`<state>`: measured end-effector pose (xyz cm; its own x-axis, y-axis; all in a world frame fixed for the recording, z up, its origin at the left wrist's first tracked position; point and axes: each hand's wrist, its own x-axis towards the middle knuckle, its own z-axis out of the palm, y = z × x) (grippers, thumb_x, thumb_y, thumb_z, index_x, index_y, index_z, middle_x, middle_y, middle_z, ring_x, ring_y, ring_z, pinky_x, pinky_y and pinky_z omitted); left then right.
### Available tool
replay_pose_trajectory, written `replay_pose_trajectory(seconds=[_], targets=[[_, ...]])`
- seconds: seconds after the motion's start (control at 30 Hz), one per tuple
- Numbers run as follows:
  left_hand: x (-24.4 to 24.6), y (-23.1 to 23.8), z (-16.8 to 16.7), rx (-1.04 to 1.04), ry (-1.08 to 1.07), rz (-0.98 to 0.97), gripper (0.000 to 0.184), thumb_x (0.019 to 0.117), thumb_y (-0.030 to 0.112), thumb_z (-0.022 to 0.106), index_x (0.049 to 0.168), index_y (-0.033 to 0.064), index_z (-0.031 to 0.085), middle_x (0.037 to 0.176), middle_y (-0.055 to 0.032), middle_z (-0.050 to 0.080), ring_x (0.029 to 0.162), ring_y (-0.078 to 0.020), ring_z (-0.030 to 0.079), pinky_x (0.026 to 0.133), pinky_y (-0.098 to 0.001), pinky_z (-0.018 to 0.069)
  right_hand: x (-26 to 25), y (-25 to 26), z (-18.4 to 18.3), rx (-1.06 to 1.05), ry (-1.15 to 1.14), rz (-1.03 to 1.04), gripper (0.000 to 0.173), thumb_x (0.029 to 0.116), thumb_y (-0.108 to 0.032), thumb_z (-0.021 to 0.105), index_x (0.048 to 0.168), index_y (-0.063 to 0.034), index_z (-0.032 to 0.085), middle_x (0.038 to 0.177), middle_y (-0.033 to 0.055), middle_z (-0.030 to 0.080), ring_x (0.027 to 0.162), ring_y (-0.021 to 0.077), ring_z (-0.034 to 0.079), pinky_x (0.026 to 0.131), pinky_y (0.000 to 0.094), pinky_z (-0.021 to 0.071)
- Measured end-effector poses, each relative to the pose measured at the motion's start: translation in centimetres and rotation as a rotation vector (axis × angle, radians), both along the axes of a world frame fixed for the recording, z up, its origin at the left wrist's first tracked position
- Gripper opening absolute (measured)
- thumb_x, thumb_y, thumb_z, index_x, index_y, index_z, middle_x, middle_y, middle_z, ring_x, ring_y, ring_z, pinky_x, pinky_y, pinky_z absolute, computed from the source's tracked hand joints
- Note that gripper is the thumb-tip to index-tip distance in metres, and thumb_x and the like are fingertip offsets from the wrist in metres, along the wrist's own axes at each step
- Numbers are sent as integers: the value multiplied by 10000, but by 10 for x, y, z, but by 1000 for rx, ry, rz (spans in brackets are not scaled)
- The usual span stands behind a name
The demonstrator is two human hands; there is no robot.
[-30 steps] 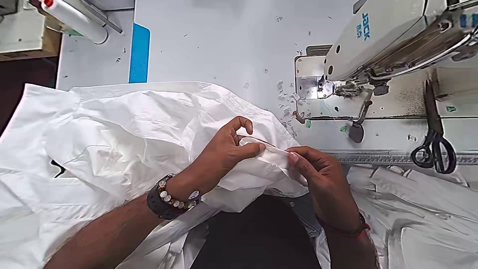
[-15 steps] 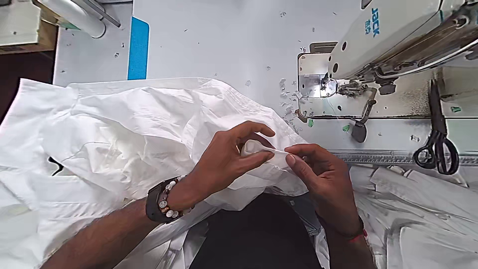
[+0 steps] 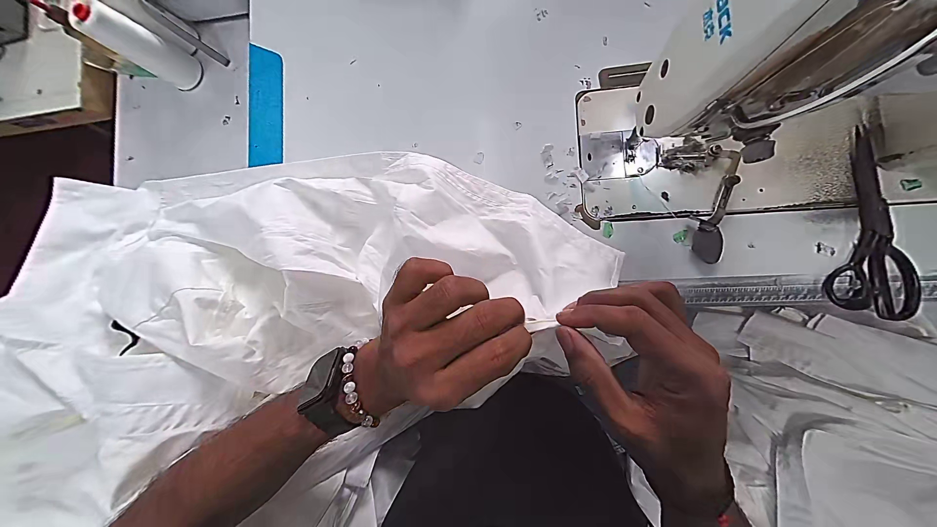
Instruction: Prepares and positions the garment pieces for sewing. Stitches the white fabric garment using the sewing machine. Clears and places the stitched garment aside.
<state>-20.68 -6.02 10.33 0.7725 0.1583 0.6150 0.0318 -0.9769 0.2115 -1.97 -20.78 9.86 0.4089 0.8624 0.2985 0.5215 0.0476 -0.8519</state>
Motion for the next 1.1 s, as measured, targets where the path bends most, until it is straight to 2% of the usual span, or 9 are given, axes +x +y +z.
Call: replay_pose_trajectory(seconds=[0.37, 0.53, 0.63, 0.73, 0.8, 0.9, 0.97, 1.03, 1.1], targets=[[-8, 6, 3, 213, 24, -41, 74, 992, 152, 611, 1031, 137, 671, 992, -26, 700, 887, -190, 556, 849, -365, 367, -8, 10, 10, -117, -341, 67, 120, 926, -286, 685, 924, -245, 798, 913, -87, 722, 959, 124, 597, 833, 387, 394], [-8, 6, 1, 266, 31, -81, 99, 995, 135, 605, 1042, 122, 692, 976, -32, 717, 845, -179, 559, 839, -355, 371, -12, 15, 8, -158, -512, 103, 193, 947, -312, 624, 843, -187, 727, 851, -33, 689, 885, 163, 601, 804, 397, 386], [-9, 8, 5, 168, 15, -52, 72, 1008, 160, 599, 1021, 126, 661, 964, -32, 689, 862, -187, 550, 869, -365, 366, 7, 6, 1, -163, -423, -123, 218, 889, -335, 628, 795, -148, 687, 832, 19, 675, 848, 194, 599, 753, 401, 442], [-9, 9, 2, 152, -6, -32, 67, 1009, 175, 602, 1008, 129, 651, 949, -29, 692, 864, -182, 562, 869, -367, 373, 33, -4, 2, -165, -240, -254, 199, 883, -316, 610, 879, -125, 663, 866, 0, 648, 850, 97, 590, 726, 292, 464], [-7, 8, 0, 135, -6, -45, 67, 1009, 182, 613, 1001, 127, 650, 960, -31, 693, 884, -182, 567, 877, -368, 372, 31, -9, 4, -125, -31, -153, 191, 911, -266, 616, 1027, -119, 649, 964, -19, 695, 883, 66, 648, 733, 244, 539], [-3, 9, 0, 131, -2, -61, 63, 1010, 185, 612, 1011, 128, 639, 969, -33, 682, 885, -186, 560, 874, -367, 373, 24, -8, 7, -50, 228, 55, 292, 936, -215, 650, 1195, -100, 576, 1040, 15, 728, 939, 145, 693, 794, 309, 585], [-3, 8, 0, 135, -8, -74, 56, 1006, 171, 611, 1010, 126, 643, 961, -35, 684, 873, -186, 557, 862, -364, 371, 19, -5, 6, -44, 250, 150, 341, 932, -227, 731, 1206, -100, 574, 1056, 25, 736, 959, 163, 702, 817, 329, 597], [-2, 8, 0, 143, -14, -89, 55, 1003, 158, 609, 1016, 123, 649, 960, -35, 681, 875, -185, 555, 863, -362, 372, 15, 0, 4, -63, 172, 202, 362, 910, -221, 779, 1195, -93, 597, 1051, 4, 740, 968, 132, 704, 840, 313, 602], [-2, 8, 0, 157, -9, -94, 51, 1002, 151, 606, 1023, 122, 642, 958, -38, 677, 873, -186, 556, 857, -361, 375, 13, 4, 2, -68, 130, 220, 263, 913, -175, 780, 1127, -72, 666, 982, -17, 756, 912, 94, 717, 822, 282, 618]])
